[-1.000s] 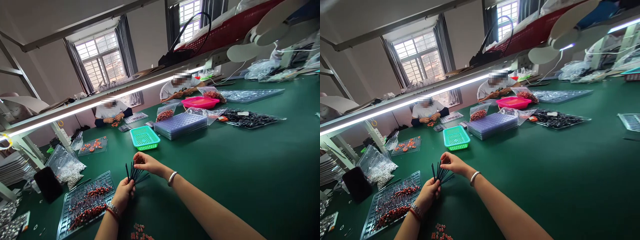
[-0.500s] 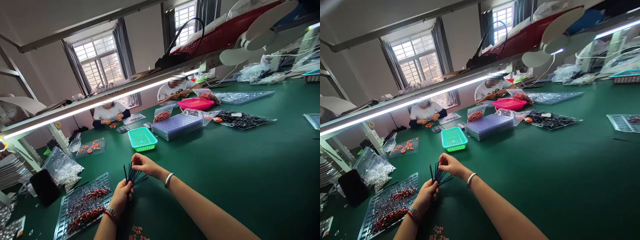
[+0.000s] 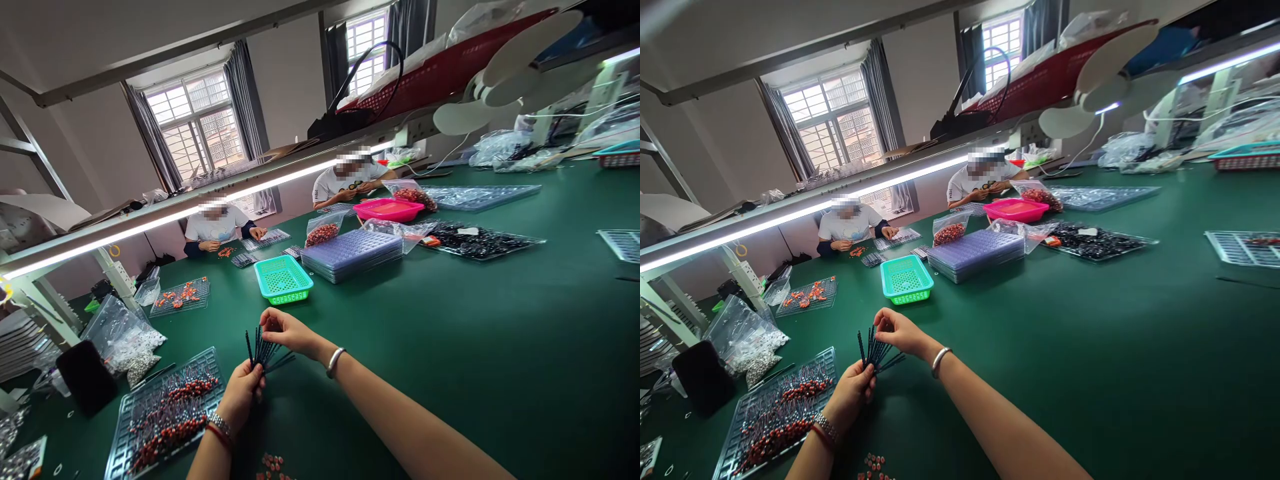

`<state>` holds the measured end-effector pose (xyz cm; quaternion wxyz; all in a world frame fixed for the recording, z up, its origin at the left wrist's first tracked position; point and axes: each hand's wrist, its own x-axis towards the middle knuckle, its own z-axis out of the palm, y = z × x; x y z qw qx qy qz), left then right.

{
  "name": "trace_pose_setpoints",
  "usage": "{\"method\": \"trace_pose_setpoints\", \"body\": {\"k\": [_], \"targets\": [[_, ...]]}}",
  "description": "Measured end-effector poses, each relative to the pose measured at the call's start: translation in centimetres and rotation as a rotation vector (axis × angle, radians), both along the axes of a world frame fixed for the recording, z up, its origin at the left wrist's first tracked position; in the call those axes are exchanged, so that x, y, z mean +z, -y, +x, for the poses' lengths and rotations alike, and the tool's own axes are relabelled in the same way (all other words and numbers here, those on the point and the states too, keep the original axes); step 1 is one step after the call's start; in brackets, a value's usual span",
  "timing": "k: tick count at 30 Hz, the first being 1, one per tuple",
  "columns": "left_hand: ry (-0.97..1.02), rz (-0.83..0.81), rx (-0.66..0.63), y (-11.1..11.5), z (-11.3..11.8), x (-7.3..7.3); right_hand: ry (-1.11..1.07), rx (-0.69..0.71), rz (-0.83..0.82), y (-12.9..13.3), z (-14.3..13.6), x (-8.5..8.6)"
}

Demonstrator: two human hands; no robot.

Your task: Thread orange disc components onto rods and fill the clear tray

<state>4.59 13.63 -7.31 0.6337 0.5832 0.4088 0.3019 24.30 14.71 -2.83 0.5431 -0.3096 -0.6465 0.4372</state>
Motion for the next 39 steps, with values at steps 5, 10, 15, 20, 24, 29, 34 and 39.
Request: {"method": "trace_pose_setpoints", "body": {"k": [5, 10, 15, 20, 24, 29, 34, 39], "targets": [[-0.012, -0.009, -0.01, 0.07, -0.04, 0.1, -0.041, -0.006, -0.011, 0.03, -0.19, 0.08], [-0.025, -0.013, -0.015, -0.01, -0.02, 0.0, -0.061, 0.002, -0.021, -0.18, -0.28, -0.15], [-0.034, -0.009, -0.013, -0.12, 0.01, -0.28, -0.063, 0.0, -0.024, -0.29, -0.36, -0.25], [-0.032, -0.009, -0.01, -0.16, 0.03, -0.27, -0.058, -0.009, -0.028, -0.16, -0.4, -0.07], [-0.019, -0.005, 0.003, -0.12, 0.03, -0.12, -0.065, -0.026, -0.035, -0.11, -0.18, 0.0], [-0.006, -0.01, 0.018, 0.11, 0.02, 0.12, -0.068, -0.047, -0.046, -0.15, 0.05, -0.14], [-0.003, -0.021, 0.027, 0.31, 0.08, 0.23, -0.053, -0.038, -0.049, -0.22, -0.04, -0.33], [-0.019, -0.026, 0.032, 0.15, 0.09, 0.1, -0.039, -0.039, -0.037, -0.29, -0.16, -0.37]]}}
